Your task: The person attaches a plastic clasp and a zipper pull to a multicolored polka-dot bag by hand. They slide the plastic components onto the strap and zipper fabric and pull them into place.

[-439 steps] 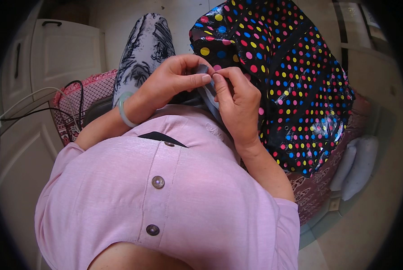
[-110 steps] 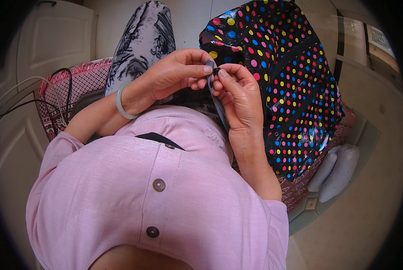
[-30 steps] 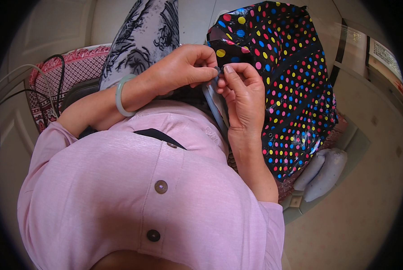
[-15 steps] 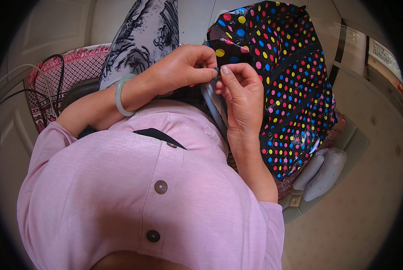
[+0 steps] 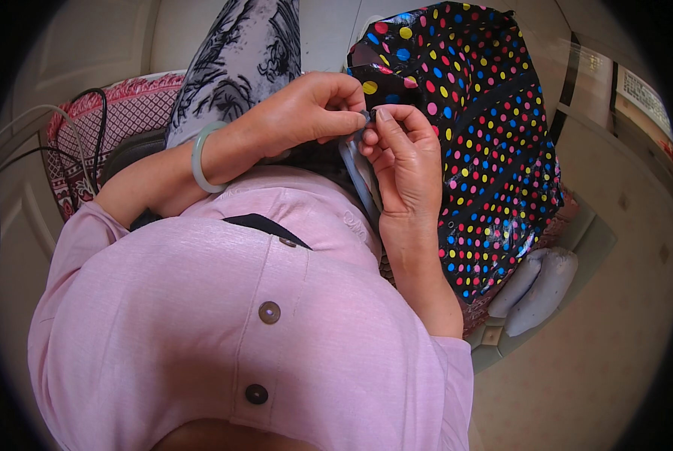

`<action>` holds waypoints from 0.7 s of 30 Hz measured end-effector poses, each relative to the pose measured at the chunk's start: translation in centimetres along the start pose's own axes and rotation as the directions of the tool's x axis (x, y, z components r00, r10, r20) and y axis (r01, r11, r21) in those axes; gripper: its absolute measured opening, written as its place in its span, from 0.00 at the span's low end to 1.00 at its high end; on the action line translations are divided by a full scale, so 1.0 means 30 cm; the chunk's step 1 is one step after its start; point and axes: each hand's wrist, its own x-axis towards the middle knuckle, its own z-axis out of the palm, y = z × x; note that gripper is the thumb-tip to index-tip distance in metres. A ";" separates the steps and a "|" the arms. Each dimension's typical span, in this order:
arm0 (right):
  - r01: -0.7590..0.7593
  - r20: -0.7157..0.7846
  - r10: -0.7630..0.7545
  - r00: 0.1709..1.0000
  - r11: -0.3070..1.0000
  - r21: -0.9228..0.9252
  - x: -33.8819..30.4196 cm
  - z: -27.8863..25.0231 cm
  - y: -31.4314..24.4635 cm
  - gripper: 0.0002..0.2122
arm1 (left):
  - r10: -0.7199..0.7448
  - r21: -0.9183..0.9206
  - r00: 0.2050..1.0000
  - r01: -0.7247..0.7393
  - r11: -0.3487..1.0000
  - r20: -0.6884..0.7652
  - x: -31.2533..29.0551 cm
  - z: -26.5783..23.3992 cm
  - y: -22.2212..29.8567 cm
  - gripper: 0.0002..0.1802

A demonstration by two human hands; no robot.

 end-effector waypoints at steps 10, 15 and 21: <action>0.079 -0.017 -0.081 0.997 0.995 -0.065 -0.005 0.010 0.006 0.03 | 0.004 0.051 1.000 -0.003 0.999 -0.021 0.004 0.000 -0.017 0.08; 0.184 -0.041 -0.201 0.979 0.949 -0.257 -0.018 0.033 0.002 0.04 | 0.043 0.081 0.999 -0.040 0.996 -0.030 0.002 0.002 -0.017 0.07; 0.249 -0.027 -0.279 0.960 0.894 -0.372 -0.028 0.049 -0.001 0.04 | 0.088 0.100 0.995 -0.083 0.992 -0.050 0.008 0.000 -0.033 0.06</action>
